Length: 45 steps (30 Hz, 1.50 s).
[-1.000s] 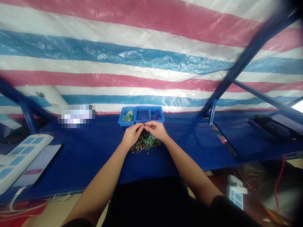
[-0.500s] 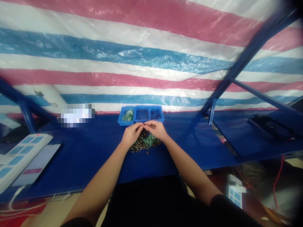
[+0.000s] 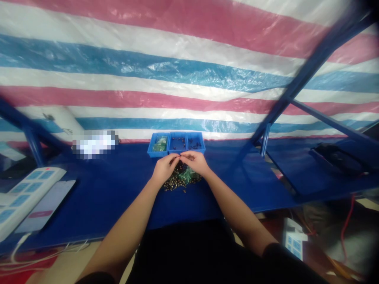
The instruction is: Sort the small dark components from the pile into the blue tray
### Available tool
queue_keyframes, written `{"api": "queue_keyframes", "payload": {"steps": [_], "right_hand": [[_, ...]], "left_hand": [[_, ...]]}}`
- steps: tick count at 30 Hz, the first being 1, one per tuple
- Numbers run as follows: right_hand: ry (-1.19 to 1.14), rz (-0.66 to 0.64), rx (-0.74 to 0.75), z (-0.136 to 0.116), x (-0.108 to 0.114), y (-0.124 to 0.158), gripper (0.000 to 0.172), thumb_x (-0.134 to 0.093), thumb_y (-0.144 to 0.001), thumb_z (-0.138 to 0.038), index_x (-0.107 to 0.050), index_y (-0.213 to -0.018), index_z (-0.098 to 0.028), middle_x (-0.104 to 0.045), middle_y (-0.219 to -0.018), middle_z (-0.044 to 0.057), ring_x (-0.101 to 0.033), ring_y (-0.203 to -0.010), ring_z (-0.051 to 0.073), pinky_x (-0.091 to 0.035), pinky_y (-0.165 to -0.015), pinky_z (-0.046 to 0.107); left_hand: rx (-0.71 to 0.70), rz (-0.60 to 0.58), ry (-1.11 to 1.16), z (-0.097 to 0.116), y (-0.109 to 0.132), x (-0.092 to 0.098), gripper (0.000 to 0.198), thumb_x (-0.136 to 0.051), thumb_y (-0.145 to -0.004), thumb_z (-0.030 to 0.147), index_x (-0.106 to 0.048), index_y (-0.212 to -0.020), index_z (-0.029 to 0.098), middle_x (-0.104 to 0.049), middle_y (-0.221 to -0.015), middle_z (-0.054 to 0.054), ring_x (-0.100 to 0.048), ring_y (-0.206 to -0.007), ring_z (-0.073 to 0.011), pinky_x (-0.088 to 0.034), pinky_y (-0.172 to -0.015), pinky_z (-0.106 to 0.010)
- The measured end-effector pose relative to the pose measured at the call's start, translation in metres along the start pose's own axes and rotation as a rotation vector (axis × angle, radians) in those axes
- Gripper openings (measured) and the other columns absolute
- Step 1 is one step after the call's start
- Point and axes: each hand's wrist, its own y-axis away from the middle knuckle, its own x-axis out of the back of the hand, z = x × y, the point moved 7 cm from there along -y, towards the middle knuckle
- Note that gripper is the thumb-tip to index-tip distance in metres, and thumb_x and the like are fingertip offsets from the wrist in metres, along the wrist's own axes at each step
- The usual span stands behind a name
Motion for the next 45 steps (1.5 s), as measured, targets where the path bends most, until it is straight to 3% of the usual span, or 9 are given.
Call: {"api": "queue_keyframes", "payload": {"steps": [5,15,22,27,29,32,34,40,45], "right_hand": [[0.002,-0.004,-0.004,0.005,0.000,-0.001,0.036,-0.069,-0.076,-0.045,-0.072,-0.099,-0.017,-0.074,-0.088,0.007,-0.068,-0.073,0.016,-0.056,-0.071,0.030],[-0.013,-0.017,-0.029,0.000,0.001,0.000,0.037,-0.070,-0.075,-0.045,-0.071,-0.099,-0.017,-0.073,-0.084,0.006,-0.066,-0.069,0.015,-0.055,-0.067,0.028],[-0.054,-0.015,-0.253,0.023,0.004,-0.005,0.035,-0.076,-0.069,-0.039,-0.072,-0.090,-0.012,-0.070,-0.067,0.005,-0.058,-0.049,0.011,-0.053,-0.052,0.026],[-0.307,0.074,-0.140,0.017,0.003,-0.013,0.061,-0.075,-0.070,-0.039,-0.058,-0.126,-0.019,-0.067,-0.117,0.010,-0.069,-0.078,0.017,-0.060,-0.074,0.035],[-0.220,0.090,-0.119,0.016,0.008,-0.012,0.055,-0.068,-0.077,-0.038,-0.058,-0.128,-0.020,-0.067,-0.118,0.010,-0.070,-0.079,0.017,-0.059,-0.073,0.035],[0.161,0.105,-0.055,0.015,0.022,-0.010,0.027,-0.061,-0.082,-0.031,-0.071,-0.103,-0.019,-0.074,-0.090,0.007,-0.068,-0.074,0.017,-0.057,-0.075,0.034],[0.405,0.112,-0.034,0.015,0.030,-0.009,0.019,-0.062,-0.079,-0.025,-0.074,-0.092,-0.021,-0.074,-0.084,0.005,-0.067,-0.073,0.018,-0.055,-0.078,0.034],[0.638,-0.075,-0.084,0.025,0.027,-0.009,0.013,-0.063,-0.075,-0.023,-0.075,-0.080,-0.022,-0.072,-0.074,0.002,-0.065,-0.068,0.018,-0.051,-0.070,0.029],[0.620,-0.085,-0.063,0.029,0.025,-0.010,0.027,-0.064,-0.077,-0.023,-0.073,-0.102,-0.024,-0.073,-0.081,0.002,-0.065,-0.070,0.018,-0.051,-0.074,0.030]], "left_hand": [[0.000,0.009,0.012,0.000,0.001,0.000,0.027,-0.052,-0.091,0.040,-0.067,-0.105,0.022,-0.071,-0.083,-0.001,-0.064,-0.071,-0.0134,-0.050,-0.069,-0.023],[-0.010,-0.019,-0.004,0.002,-0.001,0.000,0.027,-0.049,-0.093,0.040,-0.067,-0.102,0.022,-0.073,-0.092,-0.003,-0.067,-0.074,-0.0152,-0.051,-0.071,-0.025],[0.023,0.037,-0.019,0.002,0.001,0.006,0.028,-0.049,-0.092,0.040,-0.067,-0.103,0.022,-0.072,-0.091,-0.002,-0.067,-0.076,-0.0153,-0.051,-0.071,-0.024],[0.018,0.086,-0.011,0.004,0.001,0.009,0.027,-0.048,-0.093,0.038,-0.068,-0.101,0.021,-0.073,-0.093,-0.003,-0.067,-0.075,-0.0145,-0.051,-0.072,-0.024],[0.023,0.083,-0.013,0.004,0.000,0.009,0.028,-0.048,-0.093,0.038,-0.068,-0.102,0.021,-0.073,-0.093,-0.003,-0.067,-0.075,-0.0144,-0.051,-0.072,-0.024],[0.026,0.073,-0.019,0.003,0.000,0.009,0.028,-0.048,-0.092,0.038,-0.068,-0.102,0.021,-0.072,-0.091,-0.002,-0.066,-0.074,-0.0145,-0.051,-0.071,-0.024],[0.028,0.072,-0.027,0.003,0.000,0.009,0.027,-0.049,-0.092,0.038,-0.069,-0.102,0.022,-0.072,-0.091,-0.002,-0.066,-0.074,-0.0147,-0.050,-0.071,-0.024],[0.034,0.064,-0.023,0.000,0.001,0.007,0.027,-0.049,-0.092,0.038,-0.069,-0.101,0.022,-0.072,-0.088,-0.002,-0.066,-0.074,-0.0147,-0.050,-0.071,-0.024],[0.024,0.059,-0.026,0.002,0.001,0.007,0.026,-0.049,-0.092,0.037,-0.069,-0.101,0.022,-0.073,-0.089,-0.002,-0.067,-0.074,-0.0149,-0.050,-0.071,-0.024]]}}
